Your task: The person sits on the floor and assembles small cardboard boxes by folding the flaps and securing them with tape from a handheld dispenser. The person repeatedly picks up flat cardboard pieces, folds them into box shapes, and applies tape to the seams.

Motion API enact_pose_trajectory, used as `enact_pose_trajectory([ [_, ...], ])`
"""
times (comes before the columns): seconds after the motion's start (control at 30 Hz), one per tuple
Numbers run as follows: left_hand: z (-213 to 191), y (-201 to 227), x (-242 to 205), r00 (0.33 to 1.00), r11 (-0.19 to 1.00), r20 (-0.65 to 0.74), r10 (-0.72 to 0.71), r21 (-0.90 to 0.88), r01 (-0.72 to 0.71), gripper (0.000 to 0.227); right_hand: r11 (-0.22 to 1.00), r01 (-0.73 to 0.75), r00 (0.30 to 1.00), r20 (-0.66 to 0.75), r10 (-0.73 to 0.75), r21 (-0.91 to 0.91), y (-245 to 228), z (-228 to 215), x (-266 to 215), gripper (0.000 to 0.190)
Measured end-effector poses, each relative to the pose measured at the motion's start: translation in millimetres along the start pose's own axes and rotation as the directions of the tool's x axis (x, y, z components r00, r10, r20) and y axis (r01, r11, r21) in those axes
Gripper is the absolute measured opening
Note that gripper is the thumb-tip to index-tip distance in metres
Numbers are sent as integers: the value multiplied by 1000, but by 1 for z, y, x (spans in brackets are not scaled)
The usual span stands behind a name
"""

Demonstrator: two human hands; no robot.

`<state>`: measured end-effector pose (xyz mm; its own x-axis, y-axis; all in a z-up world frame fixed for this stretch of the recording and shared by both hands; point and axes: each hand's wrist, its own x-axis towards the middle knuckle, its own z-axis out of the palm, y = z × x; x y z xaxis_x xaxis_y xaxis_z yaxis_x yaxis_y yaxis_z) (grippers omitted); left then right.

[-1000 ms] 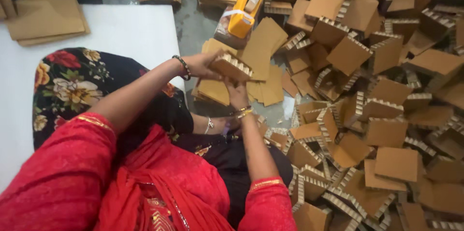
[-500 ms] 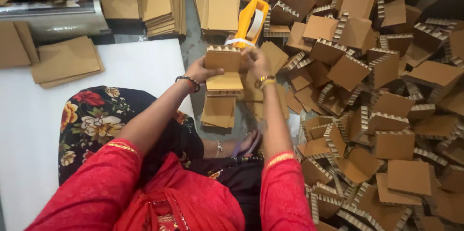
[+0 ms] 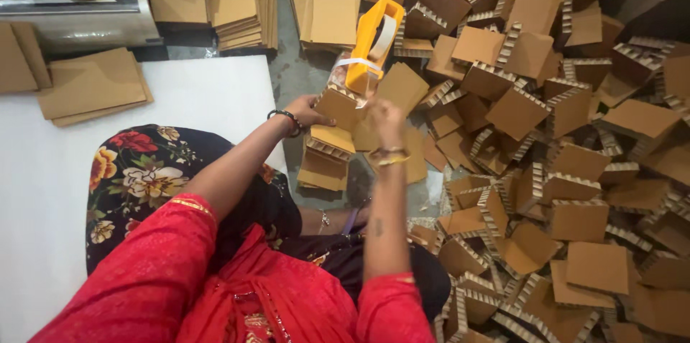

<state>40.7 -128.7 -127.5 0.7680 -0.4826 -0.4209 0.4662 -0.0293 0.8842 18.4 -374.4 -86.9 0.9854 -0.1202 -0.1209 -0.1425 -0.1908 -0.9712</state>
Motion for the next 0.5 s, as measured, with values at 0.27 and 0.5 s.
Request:
enact_pose_trajectory([
  [0.27, 6, -5, -2, 999, 989, 33, 4, 148, -8, 54, 773, -277, 960, -192, 202, -572, -24, 24, -50, 54],
  [0.5, 13, -29, -8, 992, 951, 96, 86, 290, -110, 59, 856, 257, 960, 222, -171, -449, 17, 3, -53, 83],
])
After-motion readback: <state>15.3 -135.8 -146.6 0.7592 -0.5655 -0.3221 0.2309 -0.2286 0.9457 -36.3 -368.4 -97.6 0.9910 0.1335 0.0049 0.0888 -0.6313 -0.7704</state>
